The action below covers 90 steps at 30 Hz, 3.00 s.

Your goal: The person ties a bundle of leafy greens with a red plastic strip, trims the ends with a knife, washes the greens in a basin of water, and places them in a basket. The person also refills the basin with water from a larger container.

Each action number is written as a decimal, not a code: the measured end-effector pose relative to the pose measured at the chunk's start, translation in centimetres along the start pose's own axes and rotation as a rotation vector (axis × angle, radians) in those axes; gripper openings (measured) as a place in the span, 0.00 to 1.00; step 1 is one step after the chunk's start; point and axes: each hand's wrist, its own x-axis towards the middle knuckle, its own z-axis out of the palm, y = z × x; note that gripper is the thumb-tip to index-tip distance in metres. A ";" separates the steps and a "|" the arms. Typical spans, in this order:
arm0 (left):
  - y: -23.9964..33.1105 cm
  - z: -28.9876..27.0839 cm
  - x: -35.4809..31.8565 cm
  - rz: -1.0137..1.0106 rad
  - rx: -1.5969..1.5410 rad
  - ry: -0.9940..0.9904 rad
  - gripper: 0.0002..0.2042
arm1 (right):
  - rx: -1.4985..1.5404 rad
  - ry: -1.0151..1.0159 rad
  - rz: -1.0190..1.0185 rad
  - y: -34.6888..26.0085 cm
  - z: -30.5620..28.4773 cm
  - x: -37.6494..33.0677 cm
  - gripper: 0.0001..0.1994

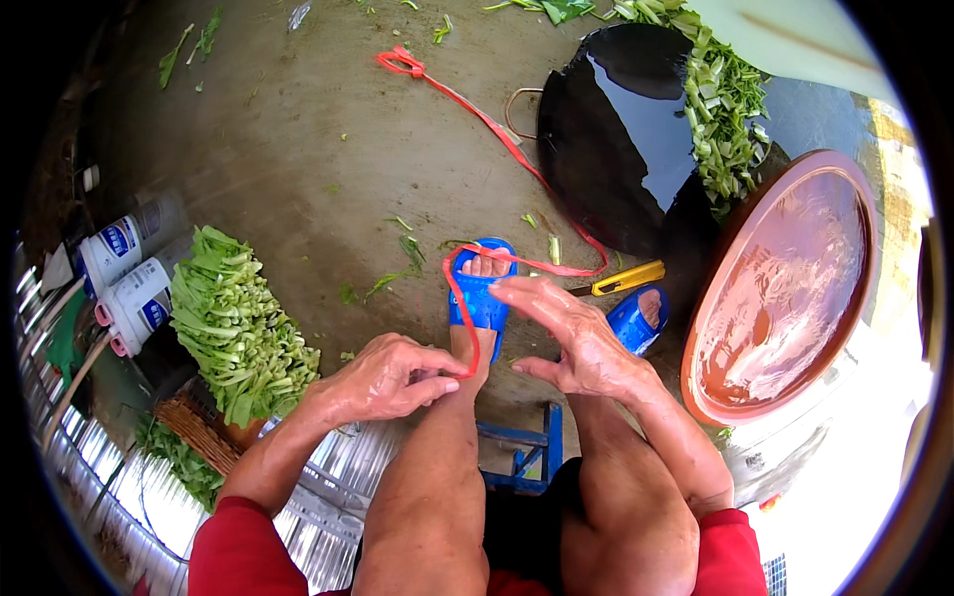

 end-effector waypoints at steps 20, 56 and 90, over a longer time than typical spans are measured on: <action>-6.0 -21.1 23.8 -0.063 -0.710 1.079 0.21 | -0.314 0.298 0.276 2.2 -3.3 -1.0 0.11; 0.5 -5.2 16.7 0.239 -0.993 0.343 0.17 | 0.486 0.480 0.429 3.0 -5.7 9.8 0.10; 16.2 -1.2 -3.8 0.700 -0.574 0.251 0.19 | -0.633 0.491 -0.311 -22.9 -8.0 -1.3 0.14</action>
